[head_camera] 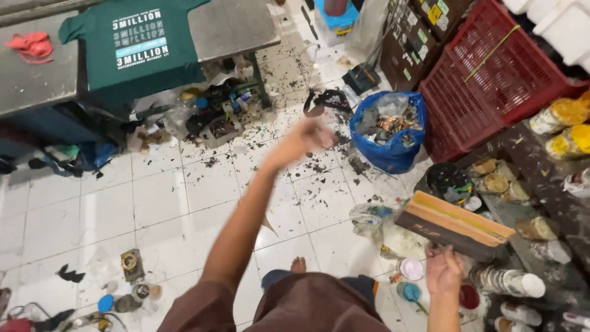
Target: The person uses a spatula to apply a light-colored substance onto a rectangular wooden board. They hold the board with one hand and spread the substance with the other, occasionally turning the board to work on different sides.
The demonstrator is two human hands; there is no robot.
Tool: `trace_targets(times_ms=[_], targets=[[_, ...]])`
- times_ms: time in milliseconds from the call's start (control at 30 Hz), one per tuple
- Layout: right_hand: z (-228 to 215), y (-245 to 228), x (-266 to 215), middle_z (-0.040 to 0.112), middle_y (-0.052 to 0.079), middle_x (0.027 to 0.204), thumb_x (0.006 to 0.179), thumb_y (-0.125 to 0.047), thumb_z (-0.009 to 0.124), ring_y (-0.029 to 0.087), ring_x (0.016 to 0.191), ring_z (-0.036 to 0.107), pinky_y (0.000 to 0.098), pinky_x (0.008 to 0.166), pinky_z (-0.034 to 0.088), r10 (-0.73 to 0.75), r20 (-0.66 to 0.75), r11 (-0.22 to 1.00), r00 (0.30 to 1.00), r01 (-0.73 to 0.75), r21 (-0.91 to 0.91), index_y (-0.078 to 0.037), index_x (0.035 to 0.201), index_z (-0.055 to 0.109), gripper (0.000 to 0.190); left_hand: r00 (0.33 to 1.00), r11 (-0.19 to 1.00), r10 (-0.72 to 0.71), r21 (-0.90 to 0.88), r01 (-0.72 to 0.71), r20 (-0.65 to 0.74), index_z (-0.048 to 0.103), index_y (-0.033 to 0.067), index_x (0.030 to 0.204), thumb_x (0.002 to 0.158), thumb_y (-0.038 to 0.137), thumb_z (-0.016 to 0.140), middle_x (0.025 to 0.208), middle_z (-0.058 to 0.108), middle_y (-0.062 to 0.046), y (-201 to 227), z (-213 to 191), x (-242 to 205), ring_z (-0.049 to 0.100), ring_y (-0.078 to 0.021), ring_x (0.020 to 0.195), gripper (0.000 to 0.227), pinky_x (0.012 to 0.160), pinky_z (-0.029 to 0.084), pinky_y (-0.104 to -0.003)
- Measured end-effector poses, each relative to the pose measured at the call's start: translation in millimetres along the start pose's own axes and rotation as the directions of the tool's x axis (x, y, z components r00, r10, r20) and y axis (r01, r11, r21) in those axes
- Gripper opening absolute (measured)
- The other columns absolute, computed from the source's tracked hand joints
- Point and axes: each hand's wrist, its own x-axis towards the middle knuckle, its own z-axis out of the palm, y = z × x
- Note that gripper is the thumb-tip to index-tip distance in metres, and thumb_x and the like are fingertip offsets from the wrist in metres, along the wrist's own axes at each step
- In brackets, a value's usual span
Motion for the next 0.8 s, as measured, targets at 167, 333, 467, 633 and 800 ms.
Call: trace_targets(times_ms=[167, 333, 467, 633, 800], targets=[[-9, 16, -4, 0.066, -0.006, 0.078, 0.095, -0.012, 0.07, 0.016, 0.078, 0.061, 0.0369, 0.075, 0.043, 0.112, 0.07, 0.993, 0.991, -0.115, 0.035, -0.026, 0.07, 0.064, 0.029, 0.893, 0.931, -0.349, 0.217, 0.295, 0.284, 0.043, 0.0105, 0.153, 0.083, 0.044, 0.068, 0.141, 0.06, -0.015, -82, 137, -59, 0.066, -0.0262, 0.118, 0.081, 0.1, 0.056, -0.038], [25, 2, -44, 0.065, 0.0, 0.085, 0.1, -0.011, 0.064, 0.019, 0.079, 0.056, 0.0324, 0.067, 0.039, 0.181, 0.249, 0.983, 0.951, -0.169, -0.069, -0.022, 0.072, 0.061, 0.03, 0.904, 0.921, -0.365, -0.052, 0.385, 0.225, 0.061, 0.0116, 0.135, 0.083, 0.041, 0.075, 0.128, 0.069, -0.008, -98, 217, -109, 0.067, -0.0253, 0.11, 0.062, 0.093, 0.055, -0.041], [30, 7, -72, 0.059, -0.001, 0.073, 0.097, -0.013, 0.068, 0.02, 0.074, 0.057, 0.0324, 0.065, 0.041, 0.249, 0.2, 0.966, 0.948, -0.229, -0.116, -0.018, 0.068, 0.06, 0.031, 0.906, 0.87, -0.423, -0.287, 0.402, -0.016, 0.071, 0.0071, 0.122, 0.083, 0.035, 0.078, 0.112, 0.076, -0.009, -108, 236, -143, 0.073, -0.021, 0.101, 0.049, 0.088, 0.061, -0.036], [52, 7, -116, 0.056, 0.001, 0.067, 0.099, -0.01, 0.067, 0.028, 0.079, 0.069, 0.0328, 0.069, 0.043, 0.259, 0.133, 0.962, 0.957, -0.242, -0.13, -0.014, 0.078, 0.064, 0.021, 0.927, 0.834, -0.372, -0.454, 0.314, -0.042, 0.072, -0.002, 0.118, 0.089, 0.021, 0.085, 0.108, 0.075, -0.022, -109, 232, -170, 0.073, -0.034, 0.104, 0.039, 0.092, 0.061, -0.049], [72, 21, -163, 0.06, 0.002, 0.073, 0.097, -0.012, 0.068, 0.026, 0.083, 0.071, 0.0304, 0.069, 0.046, 0.215, 0.128, 0.969, 0.968, -0.195, -0.152, -0.011, 0.092, 0.066, 0.005, 0.903, 0.825, -0.419, -0.455, 0.336, -0.093, 0.077, -0.0022, 0.105, 0.082, 0.018, 0.09, 0.095, 0.077, -0.017, -105, 213, -205, 0.075, -0.0268, 0.094, 0.034, 0.088, 0.063, -0.042]])
